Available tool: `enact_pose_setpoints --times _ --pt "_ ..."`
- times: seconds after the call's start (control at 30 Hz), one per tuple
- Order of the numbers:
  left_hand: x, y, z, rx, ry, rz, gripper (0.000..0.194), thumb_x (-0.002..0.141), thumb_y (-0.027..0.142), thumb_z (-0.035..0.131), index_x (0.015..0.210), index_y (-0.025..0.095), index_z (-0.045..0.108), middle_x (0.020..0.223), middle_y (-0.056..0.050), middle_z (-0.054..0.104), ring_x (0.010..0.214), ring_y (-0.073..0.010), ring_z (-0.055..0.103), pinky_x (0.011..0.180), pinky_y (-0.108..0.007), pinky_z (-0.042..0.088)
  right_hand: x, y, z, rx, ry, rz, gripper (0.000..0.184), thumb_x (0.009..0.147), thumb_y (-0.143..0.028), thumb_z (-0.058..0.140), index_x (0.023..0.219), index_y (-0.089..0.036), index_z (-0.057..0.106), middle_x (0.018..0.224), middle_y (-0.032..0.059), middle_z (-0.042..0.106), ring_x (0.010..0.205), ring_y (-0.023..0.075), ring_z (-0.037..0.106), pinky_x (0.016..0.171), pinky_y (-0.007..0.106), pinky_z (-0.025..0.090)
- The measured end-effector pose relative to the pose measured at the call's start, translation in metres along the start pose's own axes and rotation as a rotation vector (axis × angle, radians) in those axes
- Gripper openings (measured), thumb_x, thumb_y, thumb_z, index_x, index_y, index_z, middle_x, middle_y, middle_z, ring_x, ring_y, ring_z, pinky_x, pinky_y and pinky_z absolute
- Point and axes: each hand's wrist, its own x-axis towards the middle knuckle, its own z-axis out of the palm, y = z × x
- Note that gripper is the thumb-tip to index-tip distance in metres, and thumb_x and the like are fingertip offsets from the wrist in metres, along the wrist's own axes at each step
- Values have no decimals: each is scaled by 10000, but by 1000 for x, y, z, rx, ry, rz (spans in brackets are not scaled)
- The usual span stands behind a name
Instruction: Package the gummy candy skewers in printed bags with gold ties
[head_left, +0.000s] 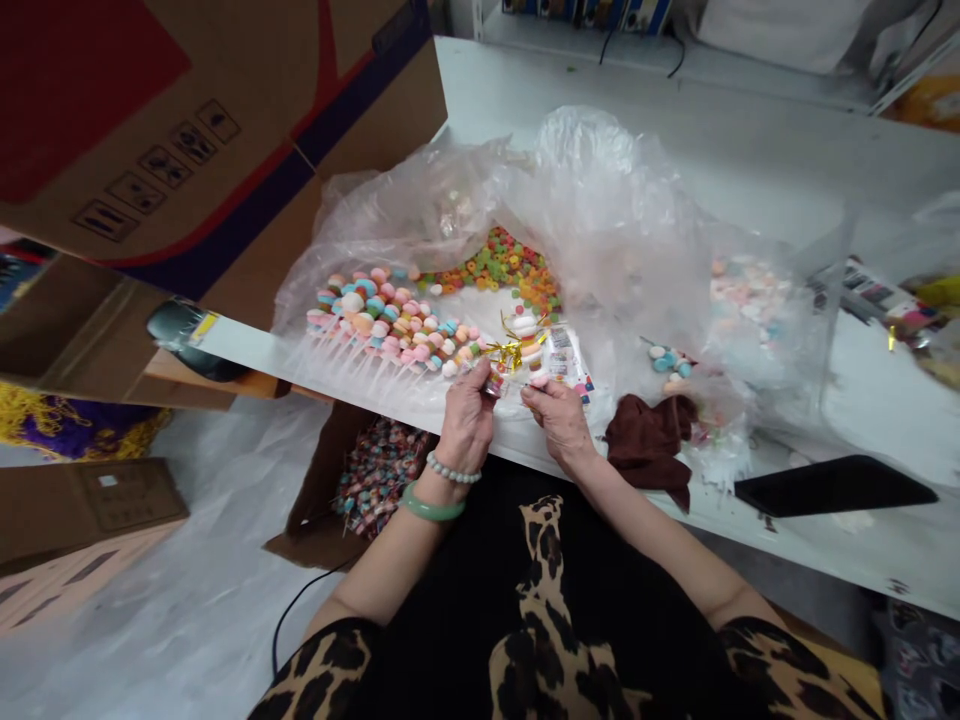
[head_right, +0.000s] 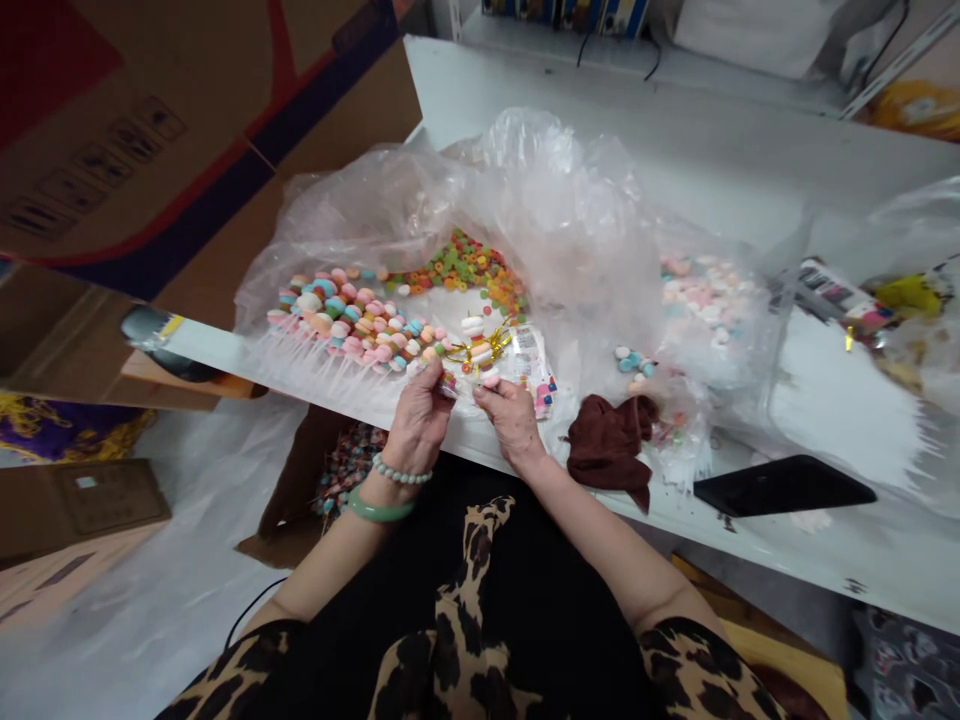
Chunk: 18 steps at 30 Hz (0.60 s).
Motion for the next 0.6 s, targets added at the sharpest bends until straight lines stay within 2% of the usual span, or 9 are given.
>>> enact_pose_setpoints --times 0.07,0.13,0.23,0.4,0.5,0.6 --pt "-1 3 -2 64 8 -79 234 730 337 779 828 156 666 762 -2 700 613 -92 622 595 -206 490 3 2 1 4 40 -23 351 528 -434 766 605 -196 520 519 -66 447 483 66 297 474 241 218" --pt "-5 5 -5 161 -21 -217 299 771 425 735 871 152 668 727 -16 691 533 -102 603 533 -224 478 6 4 -1 -33 71 -74 345 553 -449 753 601 -196 523 521 -64 455 486 69 300 475 244 224" --pt "-8 3 -10 232 -86 -347 280 757 351 756 905 132 666 696 -27 678 514 -117 609 538 -241 494 7 9 -8 -140 48 -147 318 627 -458 726 618 -194 548 506 -75 412 492 76 298 483 246 233" --pt "4 -7 -16 97 -35 -245 163 691 59 741 805 128 647 682 8 661 551 -77 590 556 -185 473 5 18 -14 -213 -37 -176 243 663 -404 712 676 -189 599 556 -66 454 545 93 365 529 240 288" --pt "11 -12 -17 22 -8 -187 134 698 21 710 746 122 637 650 20 643 551 -61 572 554 -164 452 4 19 -11 -161 -74 -126 221 650 -380 707 681 -184 608 560 -60 470 543 92 372 530 237 292" --pt "10 -13 -15 -38 -23 -157 103 728 49 703 761 127 643 693 14 665 593 -65 593 596 -168 472 2 18 -6 -150 -69 -94 241 638 -384 714 629 -182 582 505 -75 396 499 78 306 494 235 244"
